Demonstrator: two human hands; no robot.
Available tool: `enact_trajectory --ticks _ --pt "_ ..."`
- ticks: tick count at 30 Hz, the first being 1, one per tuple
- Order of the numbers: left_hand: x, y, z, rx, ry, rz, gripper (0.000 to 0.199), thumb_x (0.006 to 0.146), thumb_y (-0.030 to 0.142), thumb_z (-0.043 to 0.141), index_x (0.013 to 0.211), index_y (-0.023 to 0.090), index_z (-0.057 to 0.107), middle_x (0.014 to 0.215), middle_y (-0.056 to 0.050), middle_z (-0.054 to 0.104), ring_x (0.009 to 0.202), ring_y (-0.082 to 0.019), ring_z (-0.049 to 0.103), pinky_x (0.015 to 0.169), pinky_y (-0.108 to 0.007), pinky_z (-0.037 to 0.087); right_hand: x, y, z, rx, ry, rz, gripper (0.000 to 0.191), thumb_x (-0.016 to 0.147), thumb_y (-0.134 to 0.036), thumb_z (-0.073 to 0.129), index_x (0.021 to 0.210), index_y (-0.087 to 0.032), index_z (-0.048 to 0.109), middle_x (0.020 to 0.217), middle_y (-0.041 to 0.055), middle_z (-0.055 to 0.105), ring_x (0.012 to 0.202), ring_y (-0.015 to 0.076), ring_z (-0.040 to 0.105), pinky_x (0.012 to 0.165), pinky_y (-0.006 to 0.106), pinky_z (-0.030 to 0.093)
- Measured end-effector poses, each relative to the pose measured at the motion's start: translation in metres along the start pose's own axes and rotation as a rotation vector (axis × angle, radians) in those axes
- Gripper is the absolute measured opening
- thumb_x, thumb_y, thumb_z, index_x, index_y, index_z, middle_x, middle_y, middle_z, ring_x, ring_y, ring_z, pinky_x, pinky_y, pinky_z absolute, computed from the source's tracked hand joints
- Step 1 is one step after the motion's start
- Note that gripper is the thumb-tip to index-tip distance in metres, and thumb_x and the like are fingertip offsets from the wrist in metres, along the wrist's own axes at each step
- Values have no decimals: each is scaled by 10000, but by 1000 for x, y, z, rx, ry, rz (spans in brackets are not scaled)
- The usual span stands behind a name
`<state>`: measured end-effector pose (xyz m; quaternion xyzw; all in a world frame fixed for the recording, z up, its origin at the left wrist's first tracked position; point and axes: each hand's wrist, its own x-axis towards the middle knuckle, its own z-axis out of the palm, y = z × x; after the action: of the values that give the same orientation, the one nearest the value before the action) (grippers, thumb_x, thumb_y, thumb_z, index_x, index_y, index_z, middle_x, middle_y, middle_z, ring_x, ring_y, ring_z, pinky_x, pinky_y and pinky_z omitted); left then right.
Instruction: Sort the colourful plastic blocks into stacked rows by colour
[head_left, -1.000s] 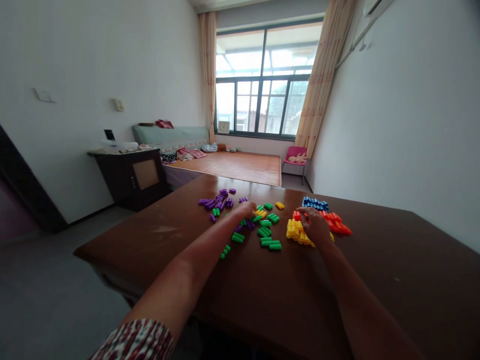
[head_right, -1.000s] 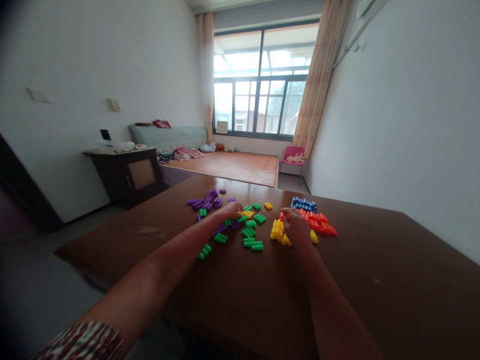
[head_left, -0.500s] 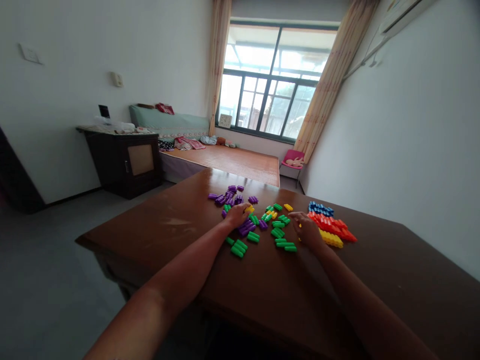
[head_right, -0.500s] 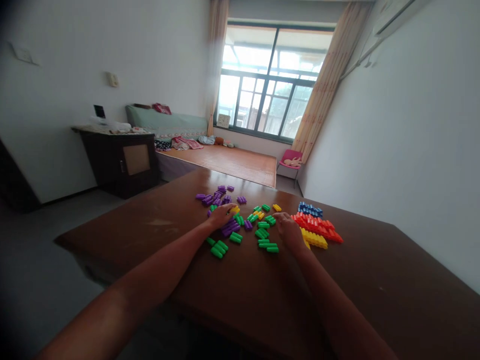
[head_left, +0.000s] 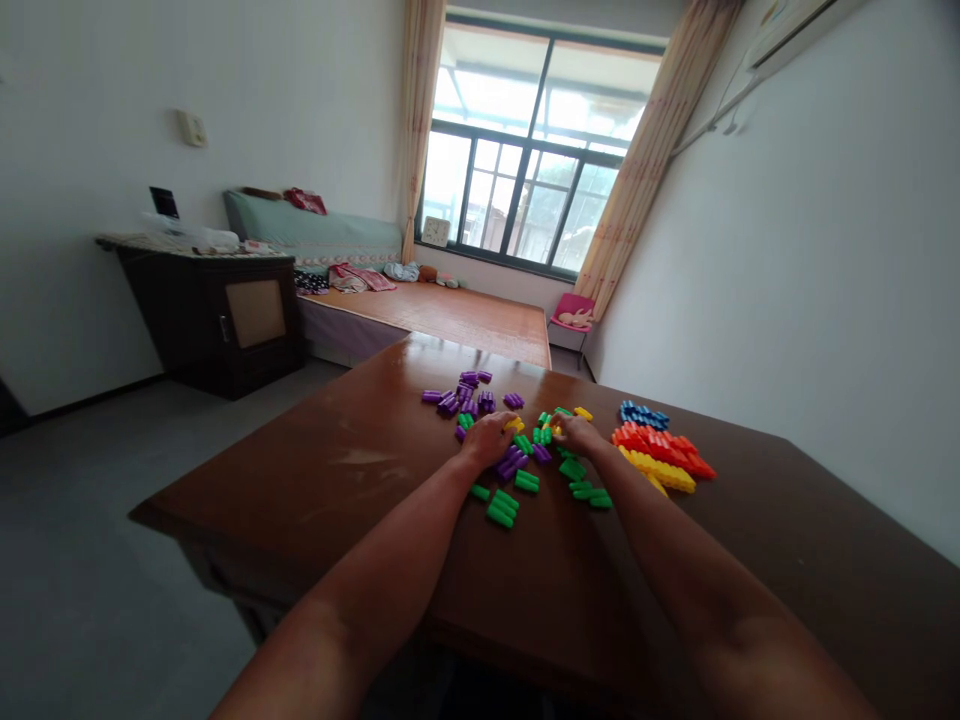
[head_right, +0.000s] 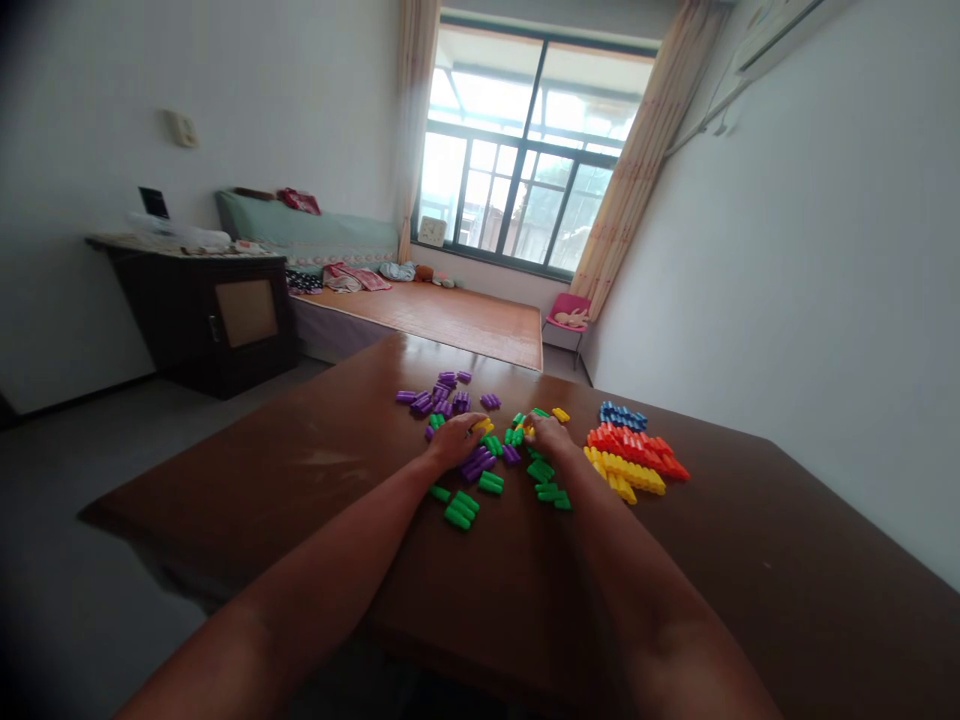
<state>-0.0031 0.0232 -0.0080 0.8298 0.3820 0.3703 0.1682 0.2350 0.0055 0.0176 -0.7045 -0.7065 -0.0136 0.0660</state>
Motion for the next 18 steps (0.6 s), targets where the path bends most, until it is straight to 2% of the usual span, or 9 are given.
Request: enact_trajectory --ticks 3,6,9,12,15,18 --pt "0 0 2 0 1 16 302 900 289 506 1169 228 628 1169 -40 676 1073 -195 613 958 -298 460 -5 -5 -3 7 41 -5 309 771 -256 633 1072 -191 646 987 72 682 891 189 621 749 268 435" --pt "0 0 2 -8 14 11 290 894 268 511 1158 219 619 1163 -42 674 1079 -196 600 963 -308 450 -16 -9 -8 55 119 -34 362 747 -274 659 1103 -207 642 1027 71 644 871 175 608 749 264 444" --pt "2 2 1 -10 44 0 255 891 260 510 1119 210 611 1127 -45 674 1046 -189 602 938 -304 455 -33 -11 -13 154 201 -99 349 732 -258 672 1080 -231 667 985 53 612 825 161 593 758 276 461" --pt "3 6 -4 23 65 2 230 888 258 504 1091 203 596 1059 -47 676 984 -183 614 889 -293 468 -54 -11 -16 245 212 -165 327 765 -269 641 1089 -230 663 947 46 580 758 147 583 759 294 480" --pt "3 14 -11 79 50 10 237 876 250 515 1095 200 589 1027 -45 675 967 -190 618 878 -297 468 -73 -12 -17 317 236 -215 376 775 -248 617 1148 -203 608 958 51 569 774 152 588 785 312 489" --pt "1 32 -16 111 22 52 337 893 248 493 1225 226 549 1062 -39 671 970 -187 621 880 -299 469 -87 -11 -17 354 295 -253 348 748 -207 623 1093 -181 593 1003 68 570 873 182 590 833 342 489"
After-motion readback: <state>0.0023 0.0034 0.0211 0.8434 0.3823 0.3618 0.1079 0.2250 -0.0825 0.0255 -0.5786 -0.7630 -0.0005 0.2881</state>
